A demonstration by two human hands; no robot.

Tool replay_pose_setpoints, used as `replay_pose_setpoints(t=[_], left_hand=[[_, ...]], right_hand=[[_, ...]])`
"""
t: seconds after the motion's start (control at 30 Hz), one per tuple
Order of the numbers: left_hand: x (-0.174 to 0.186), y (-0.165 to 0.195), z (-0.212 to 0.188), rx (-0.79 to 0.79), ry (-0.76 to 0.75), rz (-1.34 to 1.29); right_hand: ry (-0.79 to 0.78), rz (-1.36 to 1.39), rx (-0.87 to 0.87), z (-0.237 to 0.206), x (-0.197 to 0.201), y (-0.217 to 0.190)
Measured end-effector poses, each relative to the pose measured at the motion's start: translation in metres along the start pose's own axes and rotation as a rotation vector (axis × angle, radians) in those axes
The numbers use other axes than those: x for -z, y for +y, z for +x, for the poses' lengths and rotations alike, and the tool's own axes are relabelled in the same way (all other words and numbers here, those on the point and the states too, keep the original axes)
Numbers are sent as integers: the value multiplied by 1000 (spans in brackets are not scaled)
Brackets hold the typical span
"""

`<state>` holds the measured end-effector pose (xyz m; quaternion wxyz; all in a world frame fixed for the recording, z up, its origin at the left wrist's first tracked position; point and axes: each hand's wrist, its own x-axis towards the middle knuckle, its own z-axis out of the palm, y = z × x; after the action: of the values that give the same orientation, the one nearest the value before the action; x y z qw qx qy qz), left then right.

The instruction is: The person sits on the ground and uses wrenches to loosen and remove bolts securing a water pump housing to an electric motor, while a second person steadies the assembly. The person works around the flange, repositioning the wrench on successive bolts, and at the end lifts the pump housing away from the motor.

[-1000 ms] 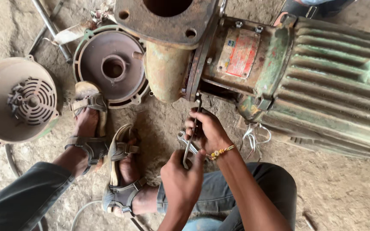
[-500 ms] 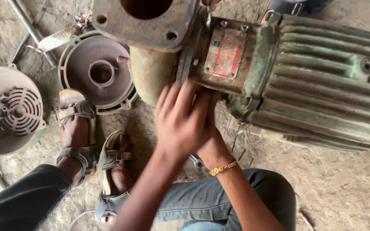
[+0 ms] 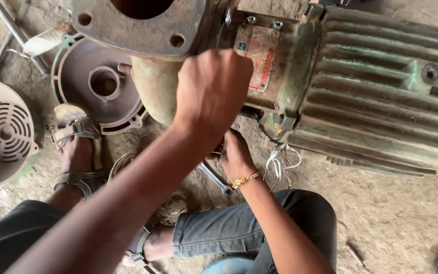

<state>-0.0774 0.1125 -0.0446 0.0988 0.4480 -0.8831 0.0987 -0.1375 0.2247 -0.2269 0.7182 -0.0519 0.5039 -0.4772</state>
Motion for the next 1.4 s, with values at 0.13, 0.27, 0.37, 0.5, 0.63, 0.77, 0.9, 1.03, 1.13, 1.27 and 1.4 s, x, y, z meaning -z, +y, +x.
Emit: replay_pose_setpoints(t=[0.13, 0.27, 0.37, 0.5, 0.63, 0.77, 0.9, 1.03, 1.13, 1.27, 1.4], left_hand=[[12, -9, 6, -154, 12, -39], [18, -13, 1, -152, 20, -63], [21, -6, -10, -165, -142, -82], [24, 19, -73, -264, 45, 38], [21, 30, -178, -473, -142, 71], [24, 21, -249, -349, -612, -53], [48, -14, -266, -160, -1160, -172], [85, -87, -274, 76, -1298, -159], [106, -143, -291, 45, -1182, -36], [109, -174, -302, -24, -1112, 28], [109, -164, -305, -91, -1057, 29]], right_hand=[[2, 1, 4, -4, -13, -10], [-72, 59, 52, -5, -17, -14], [-112, 206, 69, 3, -7, -15], [-65, 187, -8, 18, 10, -19], [51, 2, -57, 23, 12, -12], [291, -553, 154, 17, 0, 9], [361, -987, 315, 11, -10, 13], [500, -1176, 540, -1, -19, 2], [601, -1403, 814, -13, -26, -10], [672, -1535, 959, -19, -37, -20], [658, -1605, 947, -14, -46, -17]])
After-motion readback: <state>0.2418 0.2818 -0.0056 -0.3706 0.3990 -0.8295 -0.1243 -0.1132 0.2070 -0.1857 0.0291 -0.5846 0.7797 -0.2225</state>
